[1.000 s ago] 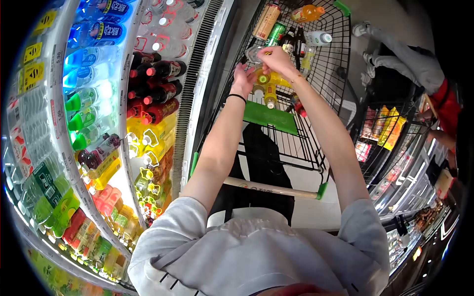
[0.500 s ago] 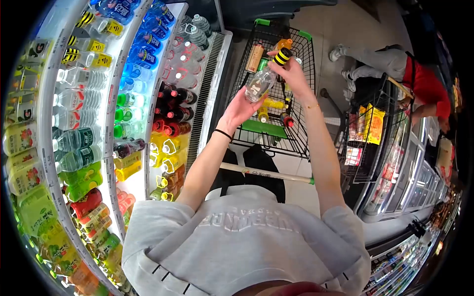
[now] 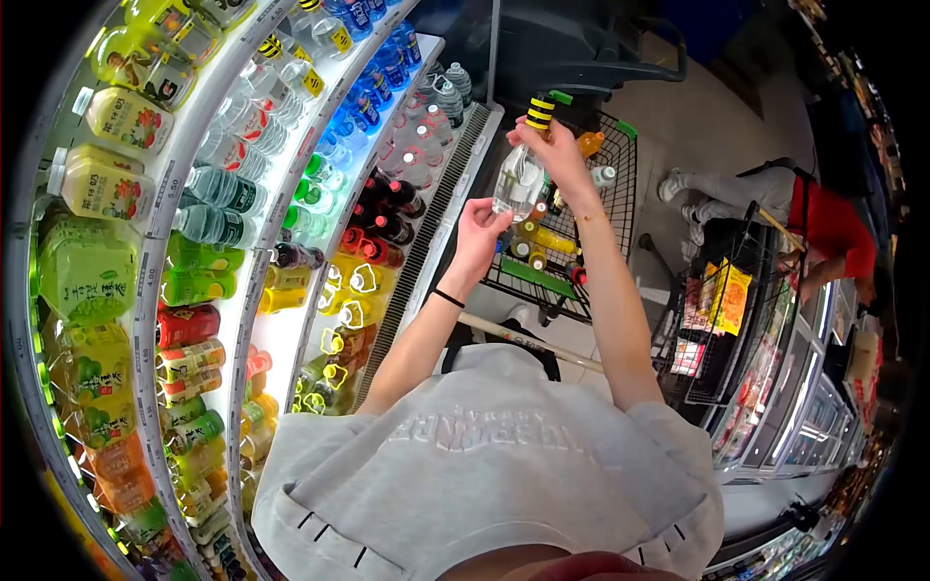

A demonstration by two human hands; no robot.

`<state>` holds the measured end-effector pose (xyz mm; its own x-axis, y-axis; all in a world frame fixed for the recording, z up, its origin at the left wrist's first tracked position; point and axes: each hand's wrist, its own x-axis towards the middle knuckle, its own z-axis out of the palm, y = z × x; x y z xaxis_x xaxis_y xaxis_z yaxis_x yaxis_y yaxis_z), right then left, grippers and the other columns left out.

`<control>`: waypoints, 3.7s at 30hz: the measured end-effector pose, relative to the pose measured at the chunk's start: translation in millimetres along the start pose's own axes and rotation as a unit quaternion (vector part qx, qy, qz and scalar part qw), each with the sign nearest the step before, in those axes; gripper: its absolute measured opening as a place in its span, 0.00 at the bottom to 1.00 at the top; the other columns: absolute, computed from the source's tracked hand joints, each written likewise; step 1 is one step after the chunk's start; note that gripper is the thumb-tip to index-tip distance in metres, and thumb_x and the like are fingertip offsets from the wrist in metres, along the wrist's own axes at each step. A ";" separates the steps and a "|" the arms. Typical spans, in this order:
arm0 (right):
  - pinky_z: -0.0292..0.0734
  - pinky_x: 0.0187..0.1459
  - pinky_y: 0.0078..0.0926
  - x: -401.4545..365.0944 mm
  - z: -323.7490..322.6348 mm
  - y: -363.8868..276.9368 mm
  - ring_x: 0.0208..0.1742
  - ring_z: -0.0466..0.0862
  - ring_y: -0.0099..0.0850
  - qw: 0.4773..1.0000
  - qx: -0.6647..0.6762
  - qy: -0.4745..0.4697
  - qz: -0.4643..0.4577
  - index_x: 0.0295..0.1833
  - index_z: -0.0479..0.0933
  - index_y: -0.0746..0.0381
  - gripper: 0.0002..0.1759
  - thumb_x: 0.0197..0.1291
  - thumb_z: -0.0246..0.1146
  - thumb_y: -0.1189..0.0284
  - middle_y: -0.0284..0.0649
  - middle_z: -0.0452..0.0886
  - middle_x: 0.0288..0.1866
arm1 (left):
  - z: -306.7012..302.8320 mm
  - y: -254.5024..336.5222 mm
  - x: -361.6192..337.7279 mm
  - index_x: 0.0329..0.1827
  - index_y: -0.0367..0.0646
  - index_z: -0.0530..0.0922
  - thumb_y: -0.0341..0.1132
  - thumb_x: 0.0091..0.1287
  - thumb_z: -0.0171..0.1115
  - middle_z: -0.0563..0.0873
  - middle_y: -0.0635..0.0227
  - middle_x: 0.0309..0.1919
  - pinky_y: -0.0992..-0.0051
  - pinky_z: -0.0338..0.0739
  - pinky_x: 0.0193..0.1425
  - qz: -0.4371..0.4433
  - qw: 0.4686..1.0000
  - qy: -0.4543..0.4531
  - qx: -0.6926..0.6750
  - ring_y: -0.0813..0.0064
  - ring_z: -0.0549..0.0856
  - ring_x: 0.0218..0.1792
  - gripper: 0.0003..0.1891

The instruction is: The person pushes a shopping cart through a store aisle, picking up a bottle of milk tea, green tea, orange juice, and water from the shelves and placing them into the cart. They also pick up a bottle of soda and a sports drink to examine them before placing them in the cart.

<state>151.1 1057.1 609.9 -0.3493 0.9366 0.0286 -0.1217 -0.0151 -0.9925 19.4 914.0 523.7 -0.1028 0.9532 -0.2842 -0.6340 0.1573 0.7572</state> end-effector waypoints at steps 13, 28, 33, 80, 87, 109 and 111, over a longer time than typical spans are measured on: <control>0.80 0.53 0.23 27.6 51.1 -50.5 0.48 0.85 0.21 0.994 -0.050 -0.080 0.062 0.56 0.81 0.65 0.18 0.73 0.69 0.62 0.33 0.86 0.46 | -10.4 66.1 -12.4 0.55 0.36 0.70 0.17 0.55 0.79 0.79 0.53 0.65 0.68 0.79 0.72 0.239 0.955 0.111 0.134 0.68 0.82 0.65 0.29; 0.82 0.51 0.38 201.6 231.1 -90.9 0.49 0.91 0.44 0.909 -0.325 -0.084 -0.248 0.51 0.86 0.63 0.19 0.61 0.74 0.61 0.46 0.91 0.45 | -69.6 244.7 128.2 0.84 0.40 0.48 0.22 0.72 0.60 0.76 0.42 0.65 0.61 0.80 0.70 0.172 0.968 0.069 -0.172 0.51 0.82 0.65 0.41; 0.81 0.53 0.39 259.8 248.2 -73.8 0.52 0.90 0.44 0.903 -0.322 -0.109 -0.262 0.54 0.84 0.63 0.20 0.62 0.74 0.63 0.47 0.91 0.47 | -68.9 266.6 158.0 0.86 0.50 0.35 0.18 0.72 0.55 0.69 0.40 0.70 0.56 0.74 0.76 0.173 0.941 0.025 -0.291 0.46 0.77 0.70 0.47; 0.79 0.57 0.41 -5.8 25.9 117.3 0.55 0.85 0.48 0.944 -0.320 -0.030 -0.072 0.57 0.79 0.66 0.14 0.72 0.64 0.70 0.50 0.85 0.53 | -92.8 -11.1 -41.3 0.43 0.42 0.76 0.34 0.70 0.58 0.77 0.60 0.41 0.61 0.76 0.53 0.228 0.663 -0.134 0.700 0.57 0.78 0.48 0.06; 0.76 0.61 0.43 -247.4 -101.5 176.4 0.61 0.79 0.49 0.872 -0.481 0.074 0.055 0.62 0.75 0.67 0.20 0.71 0.64 0.66 0.50 0.80 0.55 | -133.0 -80.0 -89.6 0.41 0.45 0.81 0.48 0.76 0.52 0.83 0.63 0.37 0.59 0.75 0.52 0.126 0.587 -0.268 0.753 0.60 0.83 0.45 0.17; 0.83 0.38 0.54 -363.2 -111.6 226.1 0.28 0.87 0.57 0.728 -0.647 0.003 0.227 0.27 0.86 0.66 0.30 0.73 0.50 0.57 0.58 0.85 0.25 | -126.4 -98.0 -48.3 0.30 0.51 0.85 0.45 0.71 0.52 0.89 0.62 0.27 0.56 0.84 0.34 0.010 0.445 -0.320 0.836 0.55 0.90 0.32 0.16; 0.84 0.39 0.53 -362.3 -111.3 227.6 0.30 0.88 0.55 0.712 -0.663 -0.014 0.231 0.27 0.87 0.65 0.30 0.73 0.50 0.57 0.57 0.86 0.25 | -126.5 -98.9 -48.2 0.30 0.51 0.85 0.45 0.71 0.53 0.89 0.62 0.27 0.56 0.84 0.34 0.016 0.440 -0.330 0.835 0.55 0.91 0.33 0.16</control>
<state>353.4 753.3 360.4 -0.0881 0.9312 -0.3536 0.9899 0.0423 -0.1353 -9.9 819.8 388.1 0.5039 0.7423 -0.4417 0.8632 -0.4150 0.2875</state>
